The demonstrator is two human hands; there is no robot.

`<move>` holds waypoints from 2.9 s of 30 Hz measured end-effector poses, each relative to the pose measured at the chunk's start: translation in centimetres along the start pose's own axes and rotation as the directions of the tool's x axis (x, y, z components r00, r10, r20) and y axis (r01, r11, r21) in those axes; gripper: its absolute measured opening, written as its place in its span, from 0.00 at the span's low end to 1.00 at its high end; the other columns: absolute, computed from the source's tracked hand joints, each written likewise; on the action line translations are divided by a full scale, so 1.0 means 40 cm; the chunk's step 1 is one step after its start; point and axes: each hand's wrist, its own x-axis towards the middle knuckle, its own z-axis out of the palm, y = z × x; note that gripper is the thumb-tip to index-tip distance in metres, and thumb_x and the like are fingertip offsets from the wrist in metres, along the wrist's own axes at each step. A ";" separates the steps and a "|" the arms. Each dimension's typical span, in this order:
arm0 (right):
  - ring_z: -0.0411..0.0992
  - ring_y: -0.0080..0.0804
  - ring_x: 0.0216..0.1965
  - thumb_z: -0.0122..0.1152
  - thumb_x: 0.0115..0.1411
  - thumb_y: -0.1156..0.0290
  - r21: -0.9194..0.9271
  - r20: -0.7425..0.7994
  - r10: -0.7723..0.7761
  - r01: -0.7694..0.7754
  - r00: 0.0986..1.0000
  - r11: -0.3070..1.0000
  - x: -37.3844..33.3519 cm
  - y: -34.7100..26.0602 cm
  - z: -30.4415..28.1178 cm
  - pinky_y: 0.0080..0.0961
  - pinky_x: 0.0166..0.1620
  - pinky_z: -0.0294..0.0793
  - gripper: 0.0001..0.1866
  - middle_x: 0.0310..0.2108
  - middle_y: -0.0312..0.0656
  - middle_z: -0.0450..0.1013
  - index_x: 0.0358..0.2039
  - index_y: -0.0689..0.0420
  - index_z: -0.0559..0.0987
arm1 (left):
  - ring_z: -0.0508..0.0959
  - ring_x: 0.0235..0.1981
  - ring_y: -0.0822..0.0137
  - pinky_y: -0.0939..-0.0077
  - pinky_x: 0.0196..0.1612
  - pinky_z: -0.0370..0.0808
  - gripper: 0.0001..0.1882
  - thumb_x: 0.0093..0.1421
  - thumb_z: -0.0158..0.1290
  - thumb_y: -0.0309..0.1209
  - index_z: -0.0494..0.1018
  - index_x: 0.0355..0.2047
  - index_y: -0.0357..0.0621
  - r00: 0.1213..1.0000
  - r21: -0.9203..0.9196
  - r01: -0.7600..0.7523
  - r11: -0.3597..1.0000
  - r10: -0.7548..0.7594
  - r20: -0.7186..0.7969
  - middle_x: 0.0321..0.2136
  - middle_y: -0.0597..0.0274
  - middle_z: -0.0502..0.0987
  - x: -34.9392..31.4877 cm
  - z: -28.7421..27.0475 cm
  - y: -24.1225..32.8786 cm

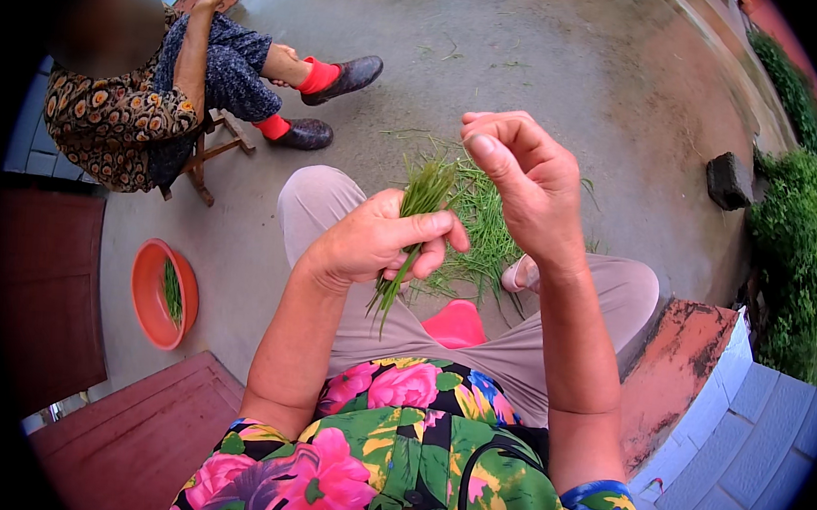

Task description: The person holds a bundle of green grass stalks in one hand while using the other hand to pull out individual blades, one at a time, and place them onto a pile on the ground.

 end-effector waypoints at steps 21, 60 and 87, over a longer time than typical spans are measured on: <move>0.65 0.29 0.28 0.50 0.52 0.64 0.520 -0.595 0.716 -0.505 0.364 0.689 -0.144 0.488 -0.215 0.31 0.32 0.66 0.10 0.23 0.37 0.66 0.22 0.56 0.67 | 0.71 0.36 0.61 0.68 0.41 0.68 0.12 0.59 0.38 0.33 0.67 0.31 0.36 0.953 -0.227 -0.299 0.927 0.302 -0.022 0.32 0.53 0.70 0.189 -0.112 -0.023; 0.70 0.26 0.20 0.56 0.45 0.70 0.035 -0.552 0.787 -0.936 0.274 0.351 -0.289 1.026 -0.204 0.23 0.26 0.69 0.06 0.20 0.40 0.72 0.20 0.59 0.73 | 0.51 0.09 0.83 0.89 0.10 0.50 0.15 0.62 0.31 0.34 0.63 0.34 0.36 0.987 -0.660 -0.034 0.751 -0.079 -0.141 0.12 0.71 0.58 0.438 -0.231 -0.034; 0.68 0.21 0.19 0.47 0.53 0.75 0.804 0.097 0.587 -0.411 0.804 0.430 -0.110 0.125 -0.181 0.19 0.22 0.69 0.09 0.24 0.37 0.69 0.35 0.60 0.69 | 0.54 0.10 0.84 0.90 0.12 0.51 0.13 0.55 0.47 0.32 0.66 0.37 0.36 0.977 -0.291 -0.131 0.948 0.074 -0.199 0.13 0.73 0.59 0.212 0.038 -0.064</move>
